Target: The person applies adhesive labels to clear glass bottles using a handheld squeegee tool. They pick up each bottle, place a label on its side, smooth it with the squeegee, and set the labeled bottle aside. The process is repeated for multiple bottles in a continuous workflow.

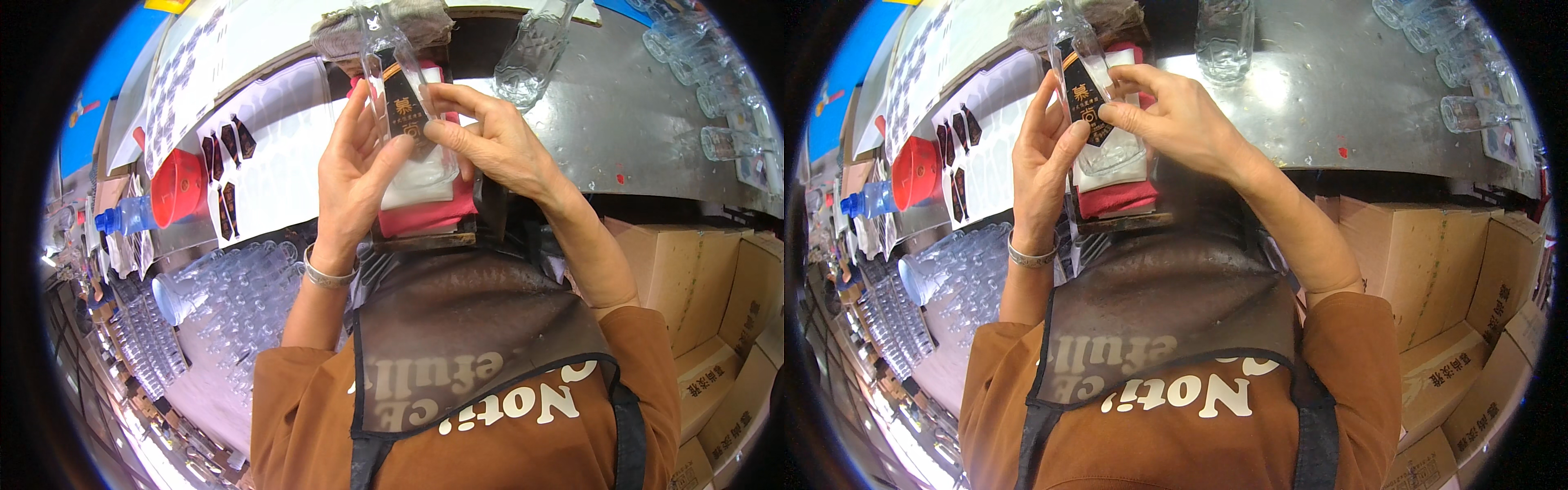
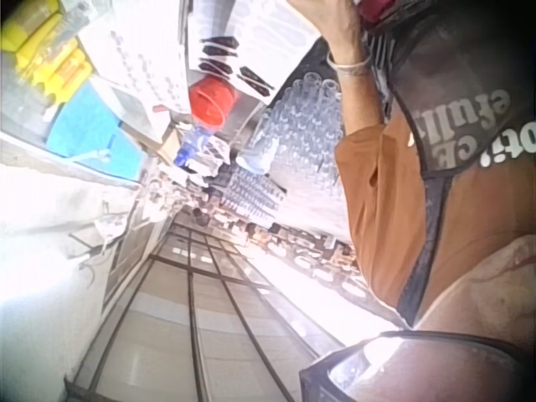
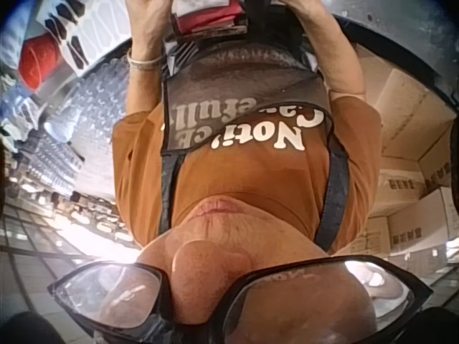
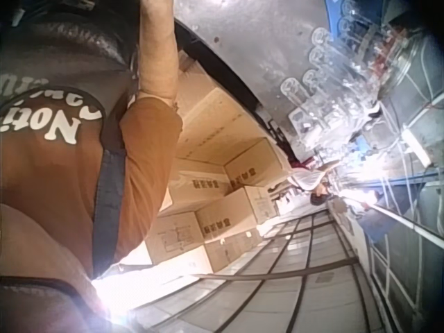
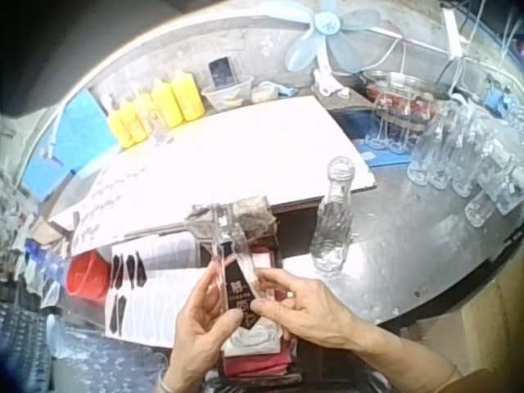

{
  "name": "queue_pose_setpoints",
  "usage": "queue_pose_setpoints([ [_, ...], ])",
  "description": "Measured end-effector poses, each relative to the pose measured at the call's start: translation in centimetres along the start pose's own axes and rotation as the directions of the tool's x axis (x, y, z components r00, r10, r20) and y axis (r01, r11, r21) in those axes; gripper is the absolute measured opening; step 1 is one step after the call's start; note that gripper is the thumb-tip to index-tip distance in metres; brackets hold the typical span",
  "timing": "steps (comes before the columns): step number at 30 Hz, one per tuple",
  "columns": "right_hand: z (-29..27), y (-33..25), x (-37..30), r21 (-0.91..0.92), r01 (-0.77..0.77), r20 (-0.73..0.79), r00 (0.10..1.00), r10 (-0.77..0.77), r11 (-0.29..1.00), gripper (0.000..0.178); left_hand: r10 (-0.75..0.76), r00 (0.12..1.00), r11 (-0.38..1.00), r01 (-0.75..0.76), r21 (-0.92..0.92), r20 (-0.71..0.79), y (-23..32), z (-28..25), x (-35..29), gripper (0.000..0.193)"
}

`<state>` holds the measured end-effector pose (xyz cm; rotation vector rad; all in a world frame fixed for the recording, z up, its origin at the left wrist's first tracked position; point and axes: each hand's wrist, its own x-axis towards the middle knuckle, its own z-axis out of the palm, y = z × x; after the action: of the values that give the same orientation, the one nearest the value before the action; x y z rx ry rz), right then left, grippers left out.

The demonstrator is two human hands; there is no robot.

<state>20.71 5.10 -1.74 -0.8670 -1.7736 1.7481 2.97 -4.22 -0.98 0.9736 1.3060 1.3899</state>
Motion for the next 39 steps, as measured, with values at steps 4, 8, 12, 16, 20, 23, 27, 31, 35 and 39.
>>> queue_pose_setpoints([
  [4, 0.0, 0.0, 0.0, 0.009, 0.000, -0.007, 1.000, 0.000, 1.000, 0.052, -0.009, 1.000, 1.000, 0.009, -0.001, -0.001, 0.2, 0.1, 0.0, 0.074],
  [8, -0.3, 0.4, 0.0, 0.228, -0.065, -0.033, 0.997, 0.075, 0.972, 0.049, -0.022, 1.000, 1.000, 0.022, 0.013, -0.001, 0.4, 0.1, 0.2, 0.075],
  [12, -2.0, 4.6, -0.8, 0.846, -0.132, -0.089, 0.920, 0.381, 0.517, 0.042, -0.006, 1.000, 0.999, 0.007, 0.044, -0.022, 0.2, 0.2, 0.2, 0.076],
  [16, -1.2, 4.9, -1.7, 0.785, 0.021, -0.294, 0.893, 0.342, 0.619, 0.024, 0.007, 1.000, 0.999, -0.006, 0.044, -0.024, 0.0, 0.2, 0.1, 0.076],
  [20, -2.2, -1.2, 0.5, 0.280, 0.106, -0.251, 0.967, -0.034, 0.954, 0.029, 0.039, 0.999, 0.997, -0.037, 0.062, -0.027, -0.3, 0.2, 0.2, 0.077],
  [23, -1.7, -4.8, 3.2, -0.281, 0.418, 0.009, 0.901, -0.433, 0.864, 0.029, 0.040, 0.998, 0.997, -0.037, 0.064, -0.045, -0.1, 0.6, 0.2, 0.076],
  [27, -2.9, -5.4, 8.3, -0.642, 0.567, -0.050, 0.640, -0.766, 0.516, 0.030, 0.031, 0.997, 0.992, -0.023, 0.126, -0.067, 0.2, 0.9, 0.1, 0.074],
  [31, -2.4, -5.9, 8.2, -0.605, 0.585, 0.071, 0.716, -0.695, 0.541, 0.029, 0.051, 0.994, 0.993, -0.040, 0.111, -0.099, -0.2, 0.8, 0.0, 0.077],
  [35, -3.1, -6.7, 8.6, -0.585, 0.531, -0.044, 0.733, -0.678, 0.613, 0.029, 0.060, 0.994, 0.993, -0.049, 0.111, -0.093, -0.2, 0.8, -0.1, 0.077],
  [39, -3.2, -6.0, 9.0, -0.642, 0.491, -0.035, 0.749, -0.662, 0.589, 0.028, 0.070, 0.992, 0.990, -0.056, 0.128, -0.102, -0.1, 1.1, 0.0, 0.077],
])
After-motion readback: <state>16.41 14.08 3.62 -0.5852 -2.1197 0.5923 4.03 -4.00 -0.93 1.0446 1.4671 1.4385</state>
